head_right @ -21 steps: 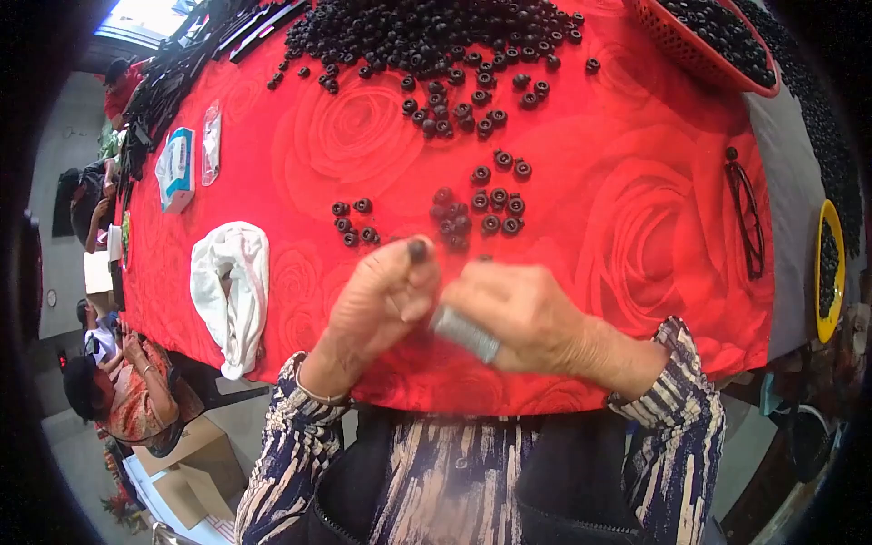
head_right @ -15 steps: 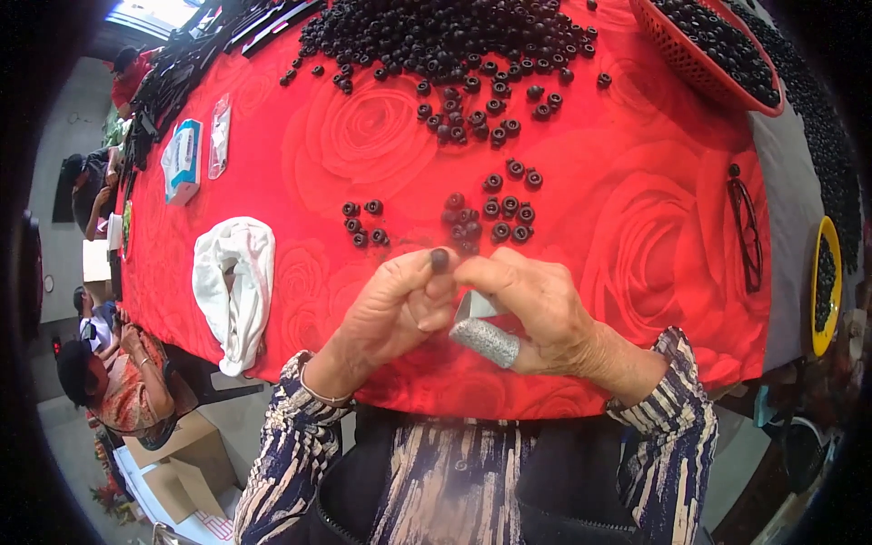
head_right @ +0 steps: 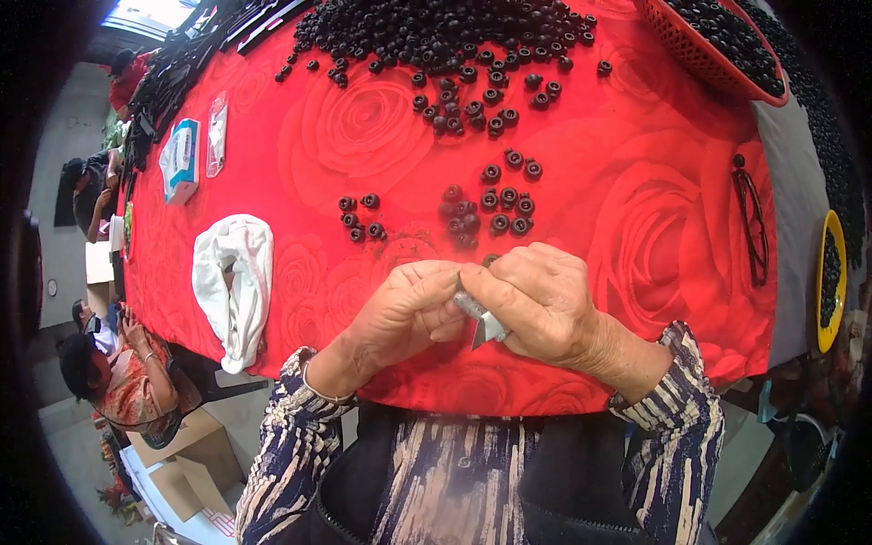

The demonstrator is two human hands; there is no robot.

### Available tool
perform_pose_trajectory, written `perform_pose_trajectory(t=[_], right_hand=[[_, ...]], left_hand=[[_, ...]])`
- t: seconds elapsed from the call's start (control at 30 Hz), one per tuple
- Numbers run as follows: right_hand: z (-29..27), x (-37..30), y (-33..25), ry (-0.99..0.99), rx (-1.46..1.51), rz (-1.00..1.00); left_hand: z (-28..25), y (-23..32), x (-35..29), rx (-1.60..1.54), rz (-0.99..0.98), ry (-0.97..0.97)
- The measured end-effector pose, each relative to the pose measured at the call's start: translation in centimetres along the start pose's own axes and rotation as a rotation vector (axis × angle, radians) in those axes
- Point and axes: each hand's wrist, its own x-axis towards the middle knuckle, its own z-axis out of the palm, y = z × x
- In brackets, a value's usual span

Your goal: The person picks up small black rubber pieces one at a time from a table, wipes each one with a small cloth by hand, and places them back onto the table.

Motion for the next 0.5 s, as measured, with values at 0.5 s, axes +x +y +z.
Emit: perform_pose_trajectory(t=[0.5], right_hand=[[0.1, 0.4, 1.0, 0.070, -0.043, 0.028]], left_hand=[[0.8, 3.8, -1.7, 0.850, 0.901, 0.556]])
